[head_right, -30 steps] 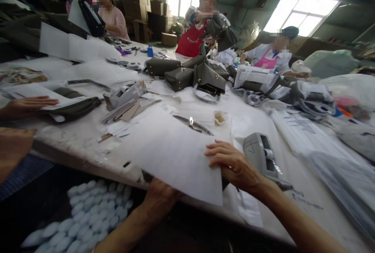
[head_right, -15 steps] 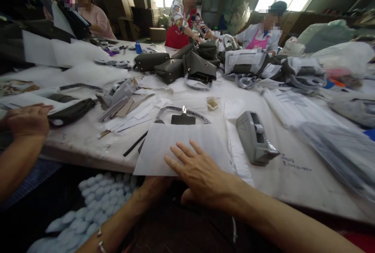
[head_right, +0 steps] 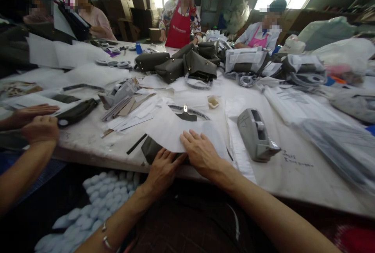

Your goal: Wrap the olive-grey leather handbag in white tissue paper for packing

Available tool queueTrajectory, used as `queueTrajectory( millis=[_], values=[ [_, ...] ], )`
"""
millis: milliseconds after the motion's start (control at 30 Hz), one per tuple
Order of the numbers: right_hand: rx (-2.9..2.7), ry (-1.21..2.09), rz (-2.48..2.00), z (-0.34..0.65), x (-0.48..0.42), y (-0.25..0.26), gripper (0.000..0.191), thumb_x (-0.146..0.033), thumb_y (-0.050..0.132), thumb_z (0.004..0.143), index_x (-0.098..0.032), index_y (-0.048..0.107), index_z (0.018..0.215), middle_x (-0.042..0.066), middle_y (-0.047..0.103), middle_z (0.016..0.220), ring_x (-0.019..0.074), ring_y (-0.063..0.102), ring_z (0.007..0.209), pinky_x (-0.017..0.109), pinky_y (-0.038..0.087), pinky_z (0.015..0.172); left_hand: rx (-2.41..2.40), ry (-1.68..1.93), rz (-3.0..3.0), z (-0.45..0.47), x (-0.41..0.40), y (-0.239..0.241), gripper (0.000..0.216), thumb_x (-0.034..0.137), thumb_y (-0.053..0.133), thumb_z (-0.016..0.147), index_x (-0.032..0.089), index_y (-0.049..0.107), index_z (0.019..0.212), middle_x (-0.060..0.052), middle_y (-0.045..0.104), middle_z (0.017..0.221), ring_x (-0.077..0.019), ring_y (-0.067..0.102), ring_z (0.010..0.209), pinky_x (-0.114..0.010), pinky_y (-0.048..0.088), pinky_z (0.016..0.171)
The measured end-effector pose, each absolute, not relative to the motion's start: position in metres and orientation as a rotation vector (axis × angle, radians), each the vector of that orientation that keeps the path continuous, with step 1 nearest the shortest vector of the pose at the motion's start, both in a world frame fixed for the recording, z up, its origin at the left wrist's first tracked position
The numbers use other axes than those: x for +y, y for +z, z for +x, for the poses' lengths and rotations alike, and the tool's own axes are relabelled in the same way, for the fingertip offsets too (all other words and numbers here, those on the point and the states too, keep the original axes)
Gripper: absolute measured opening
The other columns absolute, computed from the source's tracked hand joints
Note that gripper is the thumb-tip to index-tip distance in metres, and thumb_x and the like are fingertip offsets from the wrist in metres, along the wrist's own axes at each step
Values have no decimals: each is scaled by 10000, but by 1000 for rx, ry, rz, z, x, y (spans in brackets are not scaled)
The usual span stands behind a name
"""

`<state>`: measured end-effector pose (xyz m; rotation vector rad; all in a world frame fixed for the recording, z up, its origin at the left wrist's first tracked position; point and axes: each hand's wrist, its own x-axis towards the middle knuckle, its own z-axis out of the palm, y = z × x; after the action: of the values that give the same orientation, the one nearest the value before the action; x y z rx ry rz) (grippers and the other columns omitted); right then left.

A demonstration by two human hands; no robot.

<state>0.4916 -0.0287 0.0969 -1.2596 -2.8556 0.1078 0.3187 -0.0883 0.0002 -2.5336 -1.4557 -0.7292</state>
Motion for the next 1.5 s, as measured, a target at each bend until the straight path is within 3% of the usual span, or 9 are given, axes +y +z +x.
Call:
queueTrajectory(
  millis=[200,400,567,767,967,1067,1200,1333,1500],
  values=[
    [-2952,201,-1217,499,-34,74,613,-37,336,886,-141,425,1484,127,414,1540,316,404,1405,599,321,1128,-1461,-742,-2525,321,-90,1,541,156,551,939,263,454,1461,-120,650,1274,-284,611,1168,-456,485,1015],
    [-2979,240,-1170,502,-33,79,576,-71,377,918,-144,411,1489,137,410,1543,307,399,1410,589,306,1138,-1388,-809,-2564,314,-92,-3,388,174,505,961,218,572,1341,-118,697,1132,-267,665,1012,-414,537,907],
    [-2909,75,-1196,498,-42,71,491,-362,494,991,-120,497,1418,181,477,1488,345,448,1362,596,324,1125,-1384,-922,-2562,305,-96,-10,247,152,465,978,173,632,1158,-76,700,889,-221,659,778,-346,542,728],
    [-2853,-35,-1202,499,-51,54,578,-443,571,950,-133,480,1428,183,450,1508,359,431,1373,607,324,1123,-1278,-1119,-2511,297,-110,3,245,97,528,951,122,597,1185,-102,705,1018,-225,654,933,-361,517,870],
    [-2888,73,-1150,503,-48,53,581,-452,545,965,-140,454,1446,182,389,1546,360,386,1405,630,295,1130,-1087,-1257,-2562,306,-117,69,259,68,613,898,132,622,1149,-86,705,1075,-198,627,1054,-328,481,955],
    [-2889,195,-1135,505,-46,55,646,-517,565,939,-144,451,1454,183,415,1530,368,362,1419,632,270,1142,-1149,-1121,-2629,315,-89,85,222,74,556,921,146,622,1121,-86,698,1095,-210,619,1069,-351,486,956],
    [-2806,442,-1131,509,-41,59,742,-600,557,912,-155,412,1488,163,406,1541,338,351,1433,596,239,1176,-1613,-639,-2773,318,-46,67,141,126,524,955,173,633,1029,-55,698,958,-200,645,914,-323,524,830],
    [-2568,622,-1233,512,-34,60,483,-420,408,1020,-169,516,1418,128,528,1455,246,479,1359,502,286,1186,-1754,-556,-2769,312,-36,42,123,154,542,962,189,635,1035,-34,675,970,-191,622,945,-309,504,860],
    [-2455,589,-1311,506,-24,56,337,-242,452,992,-156,667,1236,110,663,1299,223,602,1229,400,397,1130,-1700,-684,-2656,308,-47,30,115,197,550,969,200,646,1034,-27,660,935,-196,598,902,-316,495,830]
  ],
)
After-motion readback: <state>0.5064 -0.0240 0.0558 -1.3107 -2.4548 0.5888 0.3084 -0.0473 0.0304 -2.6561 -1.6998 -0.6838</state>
